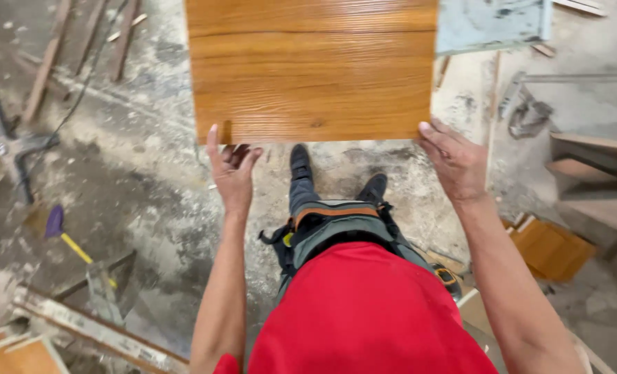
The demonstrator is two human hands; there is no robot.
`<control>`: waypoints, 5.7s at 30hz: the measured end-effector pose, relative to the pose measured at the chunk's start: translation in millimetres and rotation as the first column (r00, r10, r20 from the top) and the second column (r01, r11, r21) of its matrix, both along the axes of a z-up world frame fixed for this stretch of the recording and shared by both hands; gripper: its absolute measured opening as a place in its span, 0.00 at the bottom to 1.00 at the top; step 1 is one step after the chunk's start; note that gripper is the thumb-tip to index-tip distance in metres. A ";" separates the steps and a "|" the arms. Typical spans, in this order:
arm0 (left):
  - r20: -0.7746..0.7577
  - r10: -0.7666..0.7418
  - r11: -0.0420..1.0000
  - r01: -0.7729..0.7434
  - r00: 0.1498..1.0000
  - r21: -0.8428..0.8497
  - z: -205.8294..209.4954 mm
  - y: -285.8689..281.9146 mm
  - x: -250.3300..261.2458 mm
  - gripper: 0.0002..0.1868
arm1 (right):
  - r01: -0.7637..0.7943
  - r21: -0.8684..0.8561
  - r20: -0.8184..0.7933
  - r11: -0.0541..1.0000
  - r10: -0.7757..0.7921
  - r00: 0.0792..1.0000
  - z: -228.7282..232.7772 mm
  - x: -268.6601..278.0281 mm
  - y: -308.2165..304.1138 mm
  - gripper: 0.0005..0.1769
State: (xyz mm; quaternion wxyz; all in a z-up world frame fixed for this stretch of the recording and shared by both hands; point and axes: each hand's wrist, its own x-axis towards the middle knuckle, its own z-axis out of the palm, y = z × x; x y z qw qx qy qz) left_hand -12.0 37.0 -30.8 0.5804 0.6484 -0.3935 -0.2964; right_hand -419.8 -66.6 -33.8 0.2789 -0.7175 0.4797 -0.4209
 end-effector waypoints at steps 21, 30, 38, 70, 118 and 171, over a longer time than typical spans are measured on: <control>0.220 0.057 0.989 -0.085 0.974 0.119 15.1 -15.6 1.6 0.31 | -0.120 -0.210 -0.109 0.970 0.099 0.989 -9.5 -17.3 -18.6 0.17; 0.201 0.076 0.985 -0.105 0.977 0.140 20.2 -20.0 -4.9 0.32 | -0.118 -0.175 -0.101 0.978 0.101 0.990 -12.1 -20.2 -19.3 0.20; 0.312 0.078 0.973 -0.141 0.947 0.183 21.3 -22.8 -8.6 0.33 | -0.131 -0.159 -0.070 0.979 0.121 0.990 -18.9 -22.2 -19.9 0.22; 0.298 0.043 0.990 -0.082 0.954 0.118 21.8 -25.1 -9.6 0.27 | -0.129 -0.144 -0.037 0.981 0.125 0.991 -22.1 -20.7 -23.2 0.18; 0.067 0.045 0.999 -0.045 0.997 -0.002 6.5 -26.0 5.8 0.25 | -0.139 -0.144 -0.171 0.980 0.113 0.979 -22.1 -14.5 -11.5 0.13; 0.182 0.109 0.993 -0.100 0.977 -0.058 0.6 -17.5 1.2 0.21 | -0.069 0.054 -0.094 0.996 0.074 0.993 -4.6 -2.6 -19.5 0.09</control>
